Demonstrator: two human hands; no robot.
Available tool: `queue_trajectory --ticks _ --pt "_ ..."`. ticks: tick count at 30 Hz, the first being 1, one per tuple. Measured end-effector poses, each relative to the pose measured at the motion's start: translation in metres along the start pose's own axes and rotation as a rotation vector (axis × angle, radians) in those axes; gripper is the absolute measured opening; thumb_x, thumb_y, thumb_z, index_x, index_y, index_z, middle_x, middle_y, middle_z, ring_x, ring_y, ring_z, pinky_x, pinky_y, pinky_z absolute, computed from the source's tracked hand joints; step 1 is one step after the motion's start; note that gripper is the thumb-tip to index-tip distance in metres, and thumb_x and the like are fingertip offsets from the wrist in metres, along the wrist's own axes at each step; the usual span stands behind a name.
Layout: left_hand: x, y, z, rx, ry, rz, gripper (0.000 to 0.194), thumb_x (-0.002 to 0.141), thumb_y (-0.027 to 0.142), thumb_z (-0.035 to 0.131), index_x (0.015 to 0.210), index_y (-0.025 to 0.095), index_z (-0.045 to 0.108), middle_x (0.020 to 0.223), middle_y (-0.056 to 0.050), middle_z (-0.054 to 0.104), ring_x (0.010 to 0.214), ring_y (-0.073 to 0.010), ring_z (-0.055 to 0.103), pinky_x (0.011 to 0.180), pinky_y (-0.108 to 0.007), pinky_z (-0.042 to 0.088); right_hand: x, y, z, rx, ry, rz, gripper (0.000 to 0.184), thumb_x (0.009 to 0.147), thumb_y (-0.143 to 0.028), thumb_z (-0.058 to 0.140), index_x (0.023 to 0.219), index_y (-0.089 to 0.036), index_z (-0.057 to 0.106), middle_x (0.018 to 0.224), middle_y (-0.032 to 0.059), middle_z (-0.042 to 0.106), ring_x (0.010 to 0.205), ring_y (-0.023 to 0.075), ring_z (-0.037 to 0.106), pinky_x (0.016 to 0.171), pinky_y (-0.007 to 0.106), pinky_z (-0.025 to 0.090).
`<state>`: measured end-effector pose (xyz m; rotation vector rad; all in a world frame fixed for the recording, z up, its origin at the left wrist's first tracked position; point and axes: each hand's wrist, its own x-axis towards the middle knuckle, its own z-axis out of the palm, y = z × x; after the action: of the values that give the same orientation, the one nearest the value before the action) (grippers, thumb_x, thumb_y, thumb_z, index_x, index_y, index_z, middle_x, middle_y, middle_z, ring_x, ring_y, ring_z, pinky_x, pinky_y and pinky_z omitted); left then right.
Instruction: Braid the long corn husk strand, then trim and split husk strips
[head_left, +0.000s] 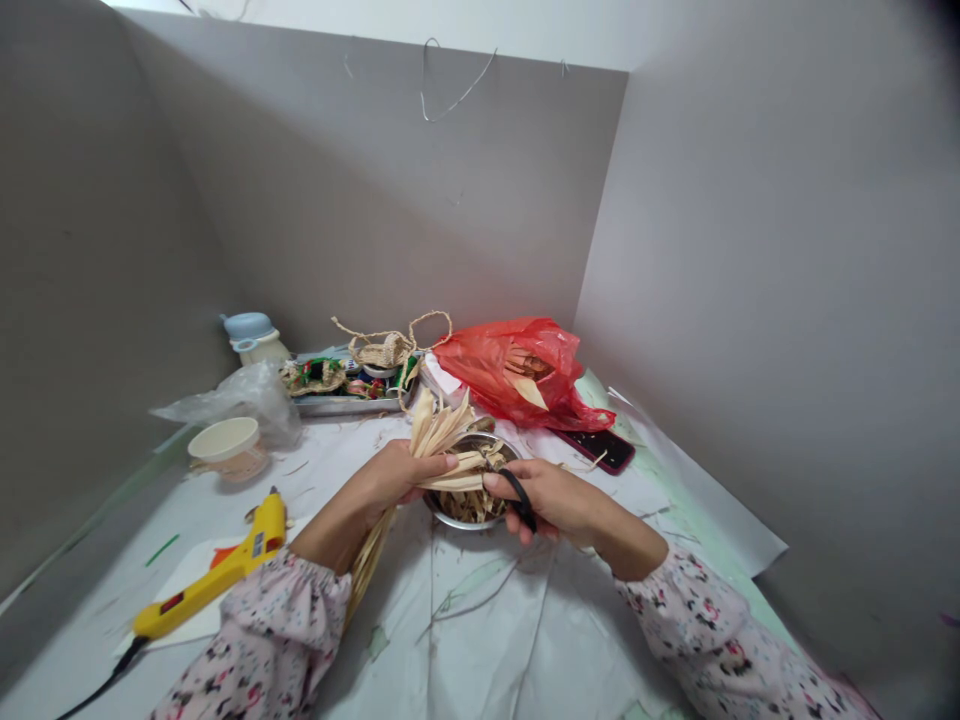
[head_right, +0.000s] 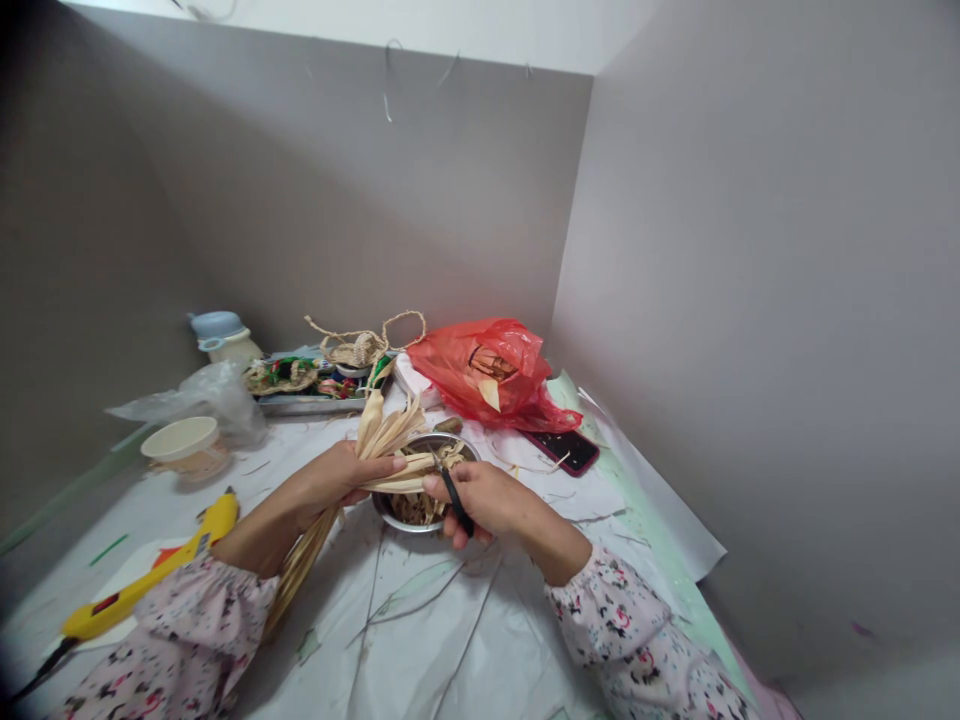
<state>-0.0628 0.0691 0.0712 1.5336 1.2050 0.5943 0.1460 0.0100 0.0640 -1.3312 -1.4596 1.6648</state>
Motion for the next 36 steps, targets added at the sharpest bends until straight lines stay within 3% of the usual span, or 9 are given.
queue_trajectory --ticks 12,19,26,32,36 --pt "0.0052 -0.0055 -0.0007 0.008 -0.058 -0.001 0.056 0.063 0.053 0.07 0.101 0.012 0.064 0.05 0.006 0.044 0.041 -0.0068 0.027 0.04 -0.022 0.016 0.0031 0.0027 0.0005 0.023 -0.001 0.028 0.042 0.081 -0.059 0.058 0.083 -0.018 0.052 0.051 -0.0052 0.056 0.035 0.0055 0.049 0.027 0.014 0.023" --pt "0.0017 -0.0016 -0.0007 0.021 -0.061 0.025 0.051 0.065 0.054 0.069 0.092 0.011 0.064 0.048 0.007 0.04 0.042 -0.0069 0.027 0.04 -0.021 0.017 0.0008 0.0 0.0016 -0.03 0.029 -0.023 0.044 0.081 -0.06 0.057 0.085 -0.017 0.052 0.054 -0.0043 0.057 0.037 0.0059 0.05 0.03 0.014 0.025" --pt "0.0008 -0.0019 -0.0002 0.03 -0.082 0.045 0.052 0.068 0.052 0.068 0.099 0.011 0.063 0.049 0.006 0.041 0.042 -0.0069 0.027 0.04 -0.021 0.015 0.0051 0.0041 0.0005 0.057 0.043 -0.008 0.038 0.085 -0.056 0.054 0.086 -0.018 0.052 0.051 -0.0057 0.054 0.035 0.005 0.046 0.032 0.014 0.023" --pt "0.0006 -0.0007 -0.0015 0.016 -0.067 0.026 0.05 0.067 0.052 0.069 0.095 0.011 0.063 0.049 0.007 0.04 0.043 -0.0067 0.026 0.04 -0.022 0.015 0.0003 0.0005 -0.0022 0.039 0.02 0.003 0.037 0.083 -0.054 0.058 0.085 -0.017 0.052 0.051 -0.0055 0.054 0.035 0.0045 0.045 0.03 0.015 0.021" --pt "-0.0013 0.0008 -0.0015 0.013 -0.076 0.04 0.045 0.067 0.052 0.069 0.088 0.012 0.061 0.049 0.007 0.039 0.043 -0.0068 0.025 0.041 -0.022 0.014 -0.0012 -0.0015 -0.0038 0.023 -0.036 -0.011 0.043 0.083 -0.061 0.055 0.089 -0.018 0.051 0.055 -0.0044 0.056 0.039 0.0061 0.049 0.032 0.015 0.025"
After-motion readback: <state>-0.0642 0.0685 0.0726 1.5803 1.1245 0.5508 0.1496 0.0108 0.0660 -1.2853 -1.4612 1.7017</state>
